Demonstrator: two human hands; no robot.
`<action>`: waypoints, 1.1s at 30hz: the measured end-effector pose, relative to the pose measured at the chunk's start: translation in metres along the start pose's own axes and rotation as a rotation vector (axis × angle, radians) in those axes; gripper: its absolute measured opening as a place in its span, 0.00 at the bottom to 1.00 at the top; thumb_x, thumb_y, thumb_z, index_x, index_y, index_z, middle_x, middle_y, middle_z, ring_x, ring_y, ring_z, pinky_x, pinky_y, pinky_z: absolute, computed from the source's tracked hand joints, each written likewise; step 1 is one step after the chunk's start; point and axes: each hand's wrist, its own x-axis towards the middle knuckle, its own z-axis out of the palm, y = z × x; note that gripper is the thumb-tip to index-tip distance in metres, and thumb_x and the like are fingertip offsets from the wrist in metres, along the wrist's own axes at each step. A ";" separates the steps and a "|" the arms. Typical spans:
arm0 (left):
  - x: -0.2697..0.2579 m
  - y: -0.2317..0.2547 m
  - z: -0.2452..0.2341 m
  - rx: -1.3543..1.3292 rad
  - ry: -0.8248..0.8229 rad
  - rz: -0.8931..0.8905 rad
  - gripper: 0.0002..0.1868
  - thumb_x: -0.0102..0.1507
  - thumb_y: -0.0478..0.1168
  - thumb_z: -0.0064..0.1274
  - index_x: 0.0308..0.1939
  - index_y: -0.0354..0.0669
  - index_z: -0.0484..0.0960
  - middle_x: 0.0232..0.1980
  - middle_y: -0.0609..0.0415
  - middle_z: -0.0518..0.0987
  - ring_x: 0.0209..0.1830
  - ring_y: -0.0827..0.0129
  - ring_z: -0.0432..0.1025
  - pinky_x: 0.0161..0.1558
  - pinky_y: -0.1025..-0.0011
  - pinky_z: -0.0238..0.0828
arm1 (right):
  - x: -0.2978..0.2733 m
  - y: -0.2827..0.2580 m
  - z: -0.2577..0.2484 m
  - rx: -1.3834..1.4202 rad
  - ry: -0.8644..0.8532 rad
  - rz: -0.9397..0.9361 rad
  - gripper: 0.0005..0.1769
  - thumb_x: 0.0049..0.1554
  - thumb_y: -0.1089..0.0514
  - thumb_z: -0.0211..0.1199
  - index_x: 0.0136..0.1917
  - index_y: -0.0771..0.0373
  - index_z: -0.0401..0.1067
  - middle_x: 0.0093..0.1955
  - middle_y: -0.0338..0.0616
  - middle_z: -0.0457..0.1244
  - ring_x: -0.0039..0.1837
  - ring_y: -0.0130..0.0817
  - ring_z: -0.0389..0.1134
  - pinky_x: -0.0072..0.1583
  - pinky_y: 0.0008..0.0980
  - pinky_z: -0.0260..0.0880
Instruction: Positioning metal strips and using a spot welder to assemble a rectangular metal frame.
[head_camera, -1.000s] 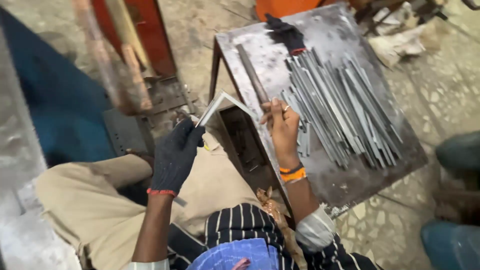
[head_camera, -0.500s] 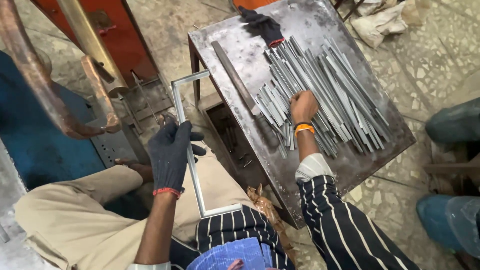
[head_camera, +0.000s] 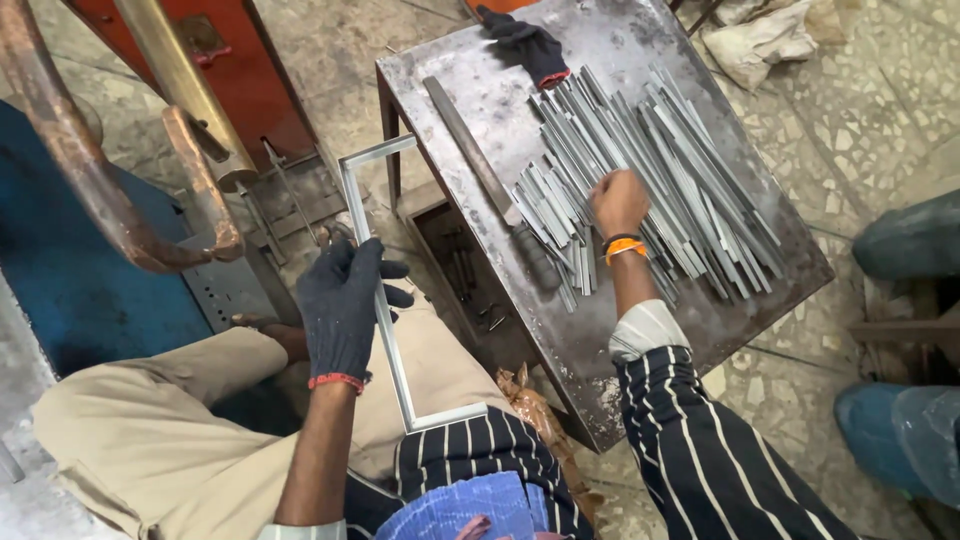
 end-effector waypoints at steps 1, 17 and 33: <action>-0.001 0.003 0.001 -0.001 -0.003 0.001 0.14 0.67 0.42 0.52 0.40 0.30 0.80 0.31 0.46 0.85 0.18 0.66 0.77 0.18 0.73 0.68 | -0.003 -0.001 0.001 -0.001 0.003 0.001 0.04 0.52 0.59 0.69 0.37 0.60 0.80 0.38 0.52 0.71 0.43 0.51 0.74 0.48 0.48 0.71; -0.002 -0.007 0.006 0.042 -0.053 -0.063 0.15 0.67 0.44 0.52 0.38 0.31 0.79 0.31 0.45 0.84 0.18 0.66 0.77 0.17 0.73 0.68 | -0.038 0.021 0.020 -0.227 0.211 -0.037 0.04 0.50 0.64 0.70 0.40 0.60 0.77 0.47 0.53 0.67 0.53 0.54 0.68 0.55 0.50 0.66; -0.008 -0.003 0.015 0.008 -0.067 -0.041 0.12 0.67 0.43 0.52 0.39 0.36 0.78 0.30 0.45 0.84 0.17 0.67 0.76 0.17 0.73 0.67 | -0.030 -0.019 -0.046 -0.115 0.255 0.045 0.03 0.59 0.61 0.66 0.47 0.59 0.74 0.38 0.50 0.69 0.45 0.53 0.71 0.47 0.54 0.65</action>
